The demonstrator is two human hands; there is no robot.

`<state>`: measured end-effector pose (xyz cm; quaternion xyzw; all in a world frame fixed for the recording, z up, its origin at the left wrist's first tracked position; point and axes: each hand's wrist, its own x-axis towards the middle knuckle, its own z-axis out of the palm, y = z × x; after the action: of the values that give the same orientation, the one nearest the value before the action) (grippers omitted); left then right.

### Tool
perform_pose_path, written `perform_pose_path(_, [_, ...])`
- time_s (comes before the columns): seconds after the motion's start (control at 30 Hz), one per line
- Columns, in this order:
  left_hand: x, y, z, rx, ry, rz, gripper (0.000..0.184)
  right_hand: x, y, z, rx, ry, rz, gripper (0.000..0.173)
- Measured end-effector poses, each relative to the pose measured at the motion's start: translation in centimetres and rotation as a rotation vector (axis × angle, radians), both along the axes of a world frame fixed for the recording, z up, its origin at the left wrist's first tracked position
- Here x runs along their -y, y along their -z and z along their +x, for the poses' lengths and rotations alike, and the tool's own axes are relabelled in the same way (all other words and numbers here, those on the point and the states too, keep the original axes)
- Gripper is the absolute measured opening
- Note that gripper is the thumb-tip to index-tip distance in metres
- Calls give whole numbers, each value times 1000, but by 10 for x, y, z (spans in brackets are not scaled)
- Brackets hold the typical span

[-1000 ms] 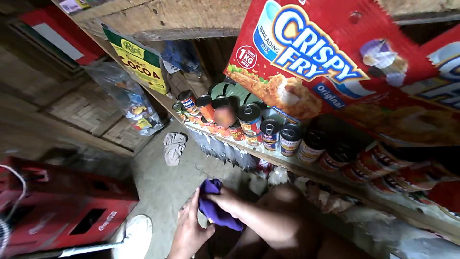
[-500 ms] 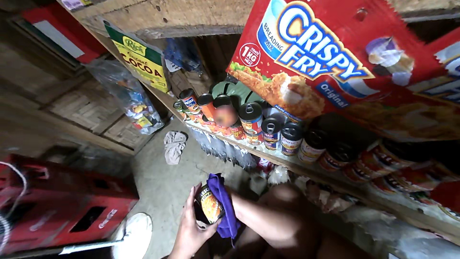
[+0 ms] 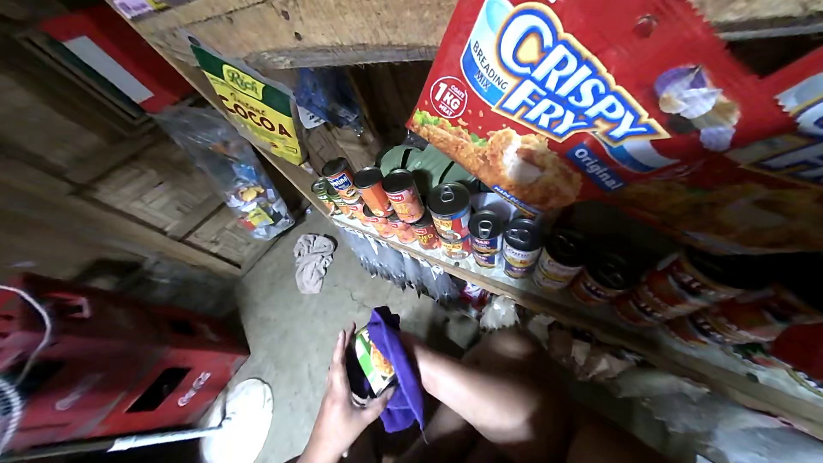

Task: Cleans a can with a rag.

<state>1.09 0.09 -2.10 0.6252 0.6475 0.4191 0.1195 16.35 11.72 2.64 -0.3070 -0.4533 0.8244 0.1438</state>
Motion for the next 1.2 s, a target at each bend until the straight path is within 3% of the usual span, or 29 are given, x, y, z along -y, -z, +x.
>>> perform_pose_path(0.07, [0, 2, 0, -6, 3, 30, 129, -12, -9, 9, 106, -182, 244, 38])
perform_pose_path(0.1, [0, 2, 1, -15, -4, 33, 127, -11, -15, 11, 129, -153, 256, 35])
perform_pose_path(0.2, [-1, 0, 3, -67, -33, 19, 125, 1, -11, 7, 61, 97, -19, 25])
perform_pose_path(0.3, [0, 1, 2, -130, -69, -1, 124, -9, -31, 17, 168, -52, 100, 35])
perform_pose_path(0.43, [1, -7, 6, -259, -117, -110, 124, -2, 45, -18, -17, 63, 123, 36])
perform_pose_path(0.57, [4, -13, 11, -370, -113, -204, 126, -4, 53, -22, 18, -11, 44, 71])
perform_pose_path(0.63, [5, -9, 8, -348, -102, -184, 126, -3, 53, -22, 24, -14, -6, 65])
perform_pose_path(0.73, [4, -2, 4, -152, -67, -105, 131, -2, 40, -15, -45, -21, -86, 42])
perform_pose_path(0.83, [1, 0, 4, -75, -18, 12, 131, -7, -14, 13, 61, -146, 126, 33])
perform_pose_path(0.93, [0, 1, 5, -127, -45, 29, 127, -6, -30, 14, 162, -62, 152, 27])
perform_pose_path(1.0, [1, -2, 5, -226, -87, -25, 125, -11, -6, 3, 90, -71, 151, 35])
perform_pose_path(1.07, [2, -8, 6, -316, -111, -135, 126, -7, 48, -17, -59, 1, 97, 41])
perform_pose_path(1.13, [3, -12, 9, -393, -111, -218, 126, -6, 62, -24, 5, -46, 143, 61])
perform_pose_path(1.2, [5, -11, 11, -421, -106, -253, 127, -5, 63, -26, 77, -80, 159, 69])
